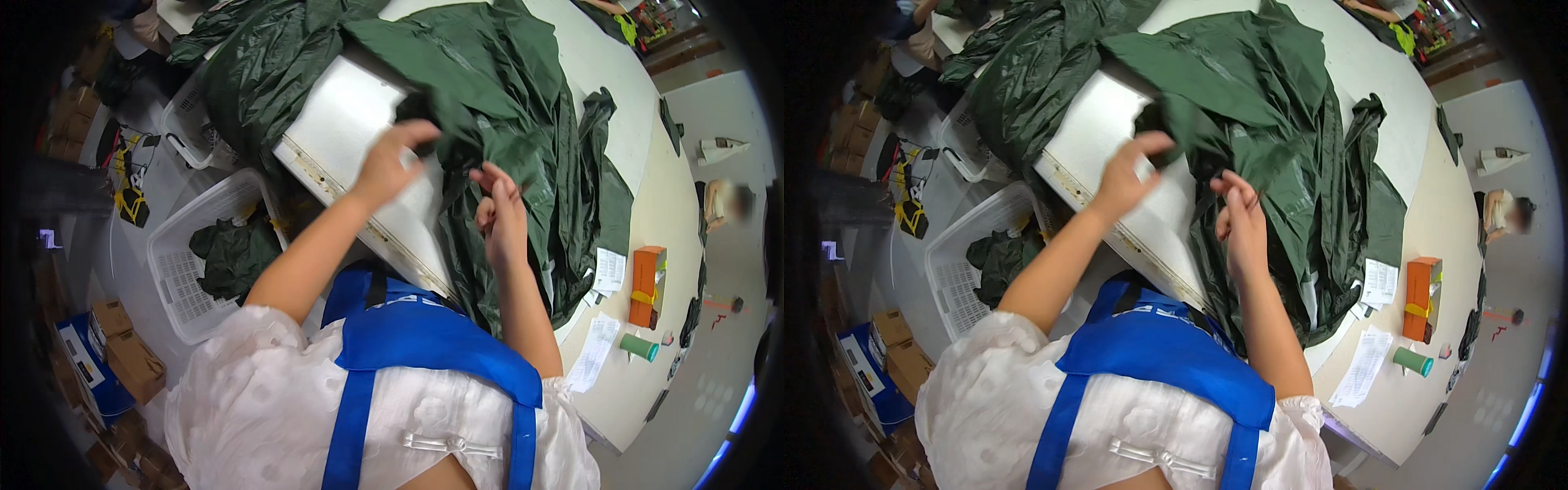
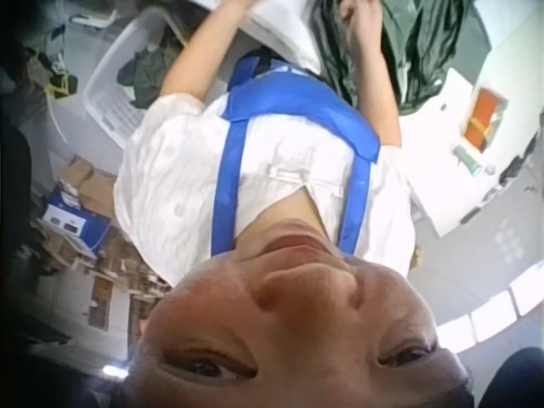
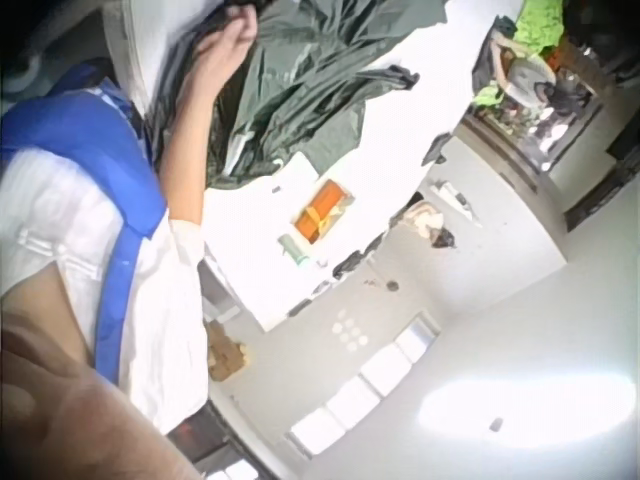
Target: The person folds a green jacket on a table, aligns the sleeves, and places it into a white basket. The person then picks up another green jacket, unfolds it, and begins folding it in the same manner.
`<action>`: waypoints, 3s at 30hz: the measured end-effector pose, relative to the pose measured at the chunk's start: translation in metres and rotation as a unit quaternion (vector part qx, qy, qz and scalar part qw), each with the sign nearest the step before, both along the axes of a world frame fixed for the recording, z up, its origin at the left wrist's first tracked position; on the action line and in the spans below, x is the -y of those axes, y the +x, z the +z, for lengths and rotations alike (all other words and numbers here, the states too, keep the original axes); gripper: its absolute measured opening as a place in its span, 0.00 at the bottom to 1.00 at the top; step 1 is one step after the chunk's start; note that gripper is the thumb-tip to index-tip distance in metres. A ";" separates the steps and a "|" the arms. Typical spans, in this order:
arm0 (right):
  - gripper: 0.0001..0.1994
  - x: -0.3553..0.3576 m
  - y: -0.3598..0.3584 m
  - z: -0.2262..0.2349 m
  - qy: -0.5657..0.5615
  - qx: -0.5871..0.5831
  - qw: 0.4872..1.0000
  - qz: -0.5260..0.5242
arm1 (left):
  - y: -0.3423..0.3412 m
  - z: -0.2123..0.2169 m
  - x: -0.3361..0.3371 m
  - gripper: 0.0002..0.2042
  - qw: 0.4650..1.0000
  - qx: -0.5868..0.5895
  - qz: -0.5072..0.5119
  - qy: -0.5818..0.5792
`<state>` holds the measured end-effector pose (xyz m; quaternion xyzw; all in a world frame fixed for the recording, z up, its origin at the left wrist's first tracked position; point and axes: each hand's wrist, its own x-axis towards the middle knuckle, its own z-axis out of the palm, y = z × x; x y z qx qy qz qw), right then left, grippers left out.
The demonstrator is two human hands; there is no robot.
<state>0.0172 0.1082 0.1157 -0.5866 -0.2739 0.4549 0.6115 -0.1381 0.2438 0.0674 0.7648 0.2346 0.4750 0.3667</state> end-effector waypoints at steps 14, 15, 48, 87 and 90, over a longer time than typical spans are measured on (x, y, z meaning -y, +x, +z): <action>0.10 0.029 0.034 0.030 0.072 -0.605 0.790 -0.076 | 0.025 0.044 0.069 0.18 0.632 0.301 -0.287 -0.654; 0.09 0.033 0.033 0.031 0.059 -0.600 0.794 -0.076 | 0.028 0.046 0.066 0.17 0.609 0.309 -0.305 -0.665; 0.14 0.098 -0.021 0.096 0.070 0.525 0.839 -0.125 | 0.030 0.088 0.119 0.08 0.602 0.297 -0.365 -0.645; 0.16 -0.041 0.082 -0.109 -0.178 0.647 0.720 0.174 | 0.105 -0.132 0.044 0.09 0.703 0.072 0.015 -0.708; 0.15 -0.025 0.070 -0.075 -0.112 0.640 0.743 0.163 | 0.106 -0.174 0.025 0.07 0.683 0.192 -0.082 -0.700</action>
